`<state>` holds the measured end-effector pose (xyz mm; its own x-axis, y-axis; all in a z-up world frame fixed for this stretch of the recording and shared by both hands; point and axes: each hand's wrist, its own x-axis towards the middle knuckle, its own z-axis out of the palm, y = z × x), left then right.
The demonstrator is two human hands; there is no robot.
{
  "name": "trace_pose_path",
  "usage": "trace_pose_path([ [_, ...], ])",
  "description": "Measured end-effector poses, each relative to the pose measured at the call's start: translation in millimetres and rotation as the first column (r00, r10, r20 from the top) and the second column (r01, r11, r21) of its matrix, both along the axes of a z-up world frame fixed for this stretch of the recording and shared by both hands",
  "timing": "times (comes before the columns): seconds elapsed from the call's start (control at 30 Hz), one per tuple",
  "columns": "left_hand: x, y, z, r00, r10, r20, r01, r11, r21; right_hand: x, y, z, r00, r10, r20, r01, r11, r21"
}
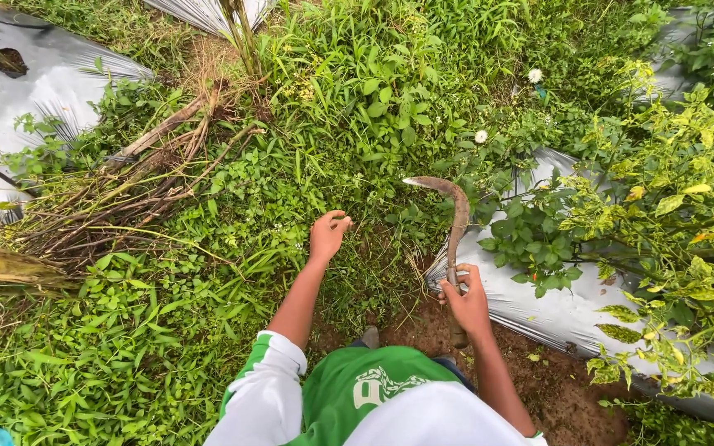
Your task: Weeding a garden bed by cutting vegetation with a sickle and pulling weeds by hand
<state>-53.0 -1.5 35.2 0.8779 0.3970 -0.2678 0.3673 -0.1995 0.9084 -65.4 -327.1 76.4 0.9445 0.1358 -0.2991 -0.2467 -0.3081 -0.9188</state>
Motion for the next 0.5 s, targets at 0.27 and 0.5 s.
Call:
trace_pose_path([
  [0.27, 14, 10, -49, 0.999, -0.049, 0.015, 0.049, 0.998, 0.042, 0, 3, -3, 0.999, -0.007, 0.043, 0.006, 1.0, 0.015],
  [0.5, 1, 8, -26, 0.999, -0.042, -0.014, 0.042, 0.999, -0.015, -8, 14, 14, 1.0, 0.008, 0.008, -0.008, 1.0, 0.025],
])
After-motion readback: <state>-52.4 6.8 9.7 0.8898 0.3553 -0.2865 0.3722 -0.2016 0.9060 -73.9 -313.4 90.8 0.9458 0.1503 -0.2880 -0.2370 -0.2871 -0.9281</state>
